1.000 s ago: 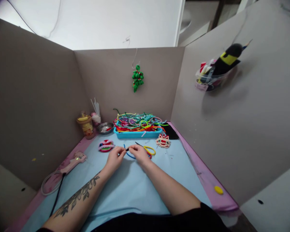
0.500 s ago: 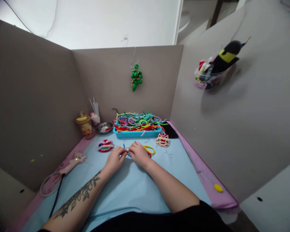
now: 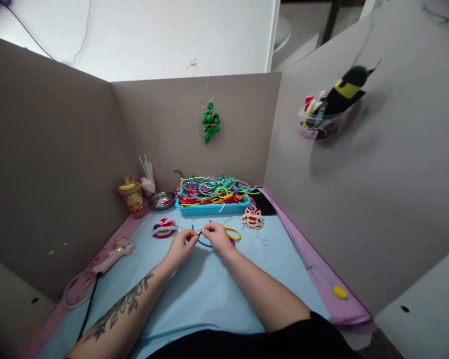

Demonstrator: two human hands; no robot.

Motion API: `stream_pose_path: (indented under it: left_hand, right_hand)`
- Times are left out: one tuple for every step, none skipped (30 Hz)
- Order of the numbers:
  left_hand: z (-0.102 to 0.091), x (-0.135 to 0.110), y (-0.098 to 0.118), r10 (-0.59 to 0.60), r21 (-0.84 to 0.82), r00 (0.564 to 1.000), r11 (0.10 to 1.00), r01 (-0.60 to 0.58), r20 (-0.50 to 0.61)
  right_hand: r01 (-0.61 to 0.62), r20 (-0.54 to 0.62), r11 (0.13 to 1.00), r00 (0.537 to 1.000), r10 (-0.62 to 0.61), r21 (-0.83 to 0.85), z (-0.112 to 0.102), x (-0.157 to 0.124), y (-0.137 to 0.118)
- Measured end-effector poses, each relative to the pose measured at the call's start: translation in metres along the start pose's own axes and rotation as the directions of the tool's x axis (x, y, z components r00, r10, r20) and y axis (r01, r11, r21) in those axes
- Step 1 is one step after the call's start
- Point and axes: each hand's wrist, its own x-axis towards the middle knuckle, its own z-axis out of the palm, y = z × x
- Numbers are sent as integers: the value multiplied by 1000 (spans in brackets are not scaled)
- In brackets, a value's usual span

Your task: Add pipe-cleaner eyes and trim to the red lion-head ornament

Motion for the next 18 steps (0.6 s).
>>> stream_pose_path:
  left_hand:
    - [2,0,2,-11,-39,1000,999,11,-10]
    - [4,0,4,-19,-67,1000,998,17,-25]
    - [6,-1,6,-23,-86,999,996,19,-42]
    - [8,-1,9,-25,-99,998,995,19,-60]
    - [9,-2,11,-25,-107,997,994,17,-75]
    - [10,-2,12,-25,-113,996,993,15,-86]
    - [11,-3,13,-26,-121,996,993,15,-91]
    - [11,-3,13,-30,-130,995,991,18,-92]
    - [10,-3,13,-37,-144,995,989,24,-90]
    - [9,-3,11,-50,-164,995,986,36,-85]
    - [7,-2,9,-72,-190,994,980,56,-78]
    - [6,-2,7,-101,-225,992,971,84,-68]
    - [4,-1,5,-139,-265,989,957,119,-56]
    - [2,0,3,-182,-308,983,937,162,-37]
    - [1,1,1,-228,-351,974,913,210,-11]
    - [-1,2,0,-272,-391,962,883,259,23]
    - [-2,3,-1,-310,-426,949,852,306,62]
    - [-3,3,-1,-338,-454,936,821,345,100]
  right_hand:
    - [-71,-7,990,997,72,119,3,-1,0]
    - [-127,-5,967,991,132,223,7,-2,1]
    - [-168,0,937,984,176,308,10,-3,1]
    - [-193,9,906,979,205,377,13,-5,0]
    - [-210,27,875,975,220,436,15,-6,0]
    - [-223,52,847,973,226,483,17,-8,0]
    - [-236,81,824,970,228,515,19,-9,0]
    - [-249,108,811,968,227,529,19,-10,0]
    - [-261,128,812,965,228,523,19,-10,1]
    - [-271,136,828,962,235,491,17,-10,1]
    - [-282,135,857,960,247,432,14,-9,1]
    - [-284,128,894,958,255,348,10,-7,1]
    - [-266,106,931,963,247,248,5,-5,0]
    - [-222,77,965,974,213,137,-1,-2,-1]
    - [-148,44,989,988,146,29,-7,1,-2]
    - [-53,-4,996,999,53,-69,-13,4,-4]
    - [32,-26,987,999,-37,-159,-18,6,-6]
    - [101,-24,967,994,-110,-235,-22,7,-9]
